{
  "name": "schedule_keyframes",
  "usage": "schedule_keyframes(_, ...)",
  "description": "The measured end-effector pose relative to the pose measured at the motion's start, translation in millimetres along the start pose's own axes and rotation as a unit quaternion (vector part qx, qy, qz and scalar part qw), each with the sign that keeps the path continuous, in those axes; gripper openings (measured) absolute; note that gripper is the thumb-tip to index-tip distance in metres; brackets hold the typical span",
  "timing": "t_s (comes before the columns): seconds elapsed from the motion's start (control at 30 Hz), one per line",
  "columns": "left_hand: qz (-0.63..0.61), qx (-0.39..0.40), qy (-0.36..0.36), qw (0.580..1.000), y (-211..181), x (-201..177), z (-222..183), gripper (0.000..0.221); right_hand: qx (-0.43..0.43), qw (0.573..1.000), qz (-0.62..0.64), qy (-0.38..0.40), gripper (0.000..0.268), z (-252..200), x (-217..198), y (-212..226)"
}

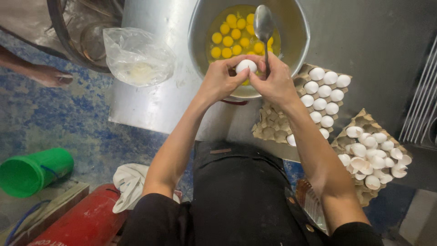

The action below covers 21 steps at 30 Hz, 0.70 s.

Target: The person cracks many eggs into a large metal bowl one at a time, occasionally using a spoon to scoop yolks or stir.

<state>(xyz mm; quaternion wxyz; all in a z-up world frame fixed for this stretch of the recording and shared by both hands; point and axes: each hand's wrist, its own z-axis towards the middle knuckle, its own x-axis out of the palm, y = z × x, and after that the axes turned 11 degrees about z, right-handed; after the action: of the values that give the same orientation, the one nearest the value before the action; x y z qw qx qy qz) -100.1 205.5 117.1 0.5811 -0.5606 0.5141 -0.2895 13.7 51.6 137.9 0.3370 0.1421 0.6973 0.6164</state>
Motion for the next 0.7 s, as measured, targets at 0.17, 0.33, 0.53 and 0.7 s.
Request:
schedule_keyframes(0.17, -0.045, 0.026, 0.039, 0.998, 5.7, -0.7, 12.2, 0.03, -0.002, 0.999, -0.035, -0.022, 0.031, 4.8, 0.0, -21.5)
schedule_keyframes(0.33, -0.112, 0.012, 0.067, 0.991, 25.8, 5.1, 20.8, 0.029, -0.012, 0.999, -0.042, -0.017, 0.028, 10.8, -2.1, -24.9)
schedule_keyframes(0.53, -0.159, -0.05, 0.052, 0.985, 39.4, 4.7, 29.9, 0.036, 0.061, 0.994, 0.087, 0.002, 0.034, 10.5, -9.7, -27.5)
schedule_keyframes(0.7, -0.157, -0.033, 0.077, 0.984, 31.8, -3.9, 29.7, 0.039, 0.047, 0.994, 0.098, 0.021, 0.036, 12.8, -19.4, -38.6)
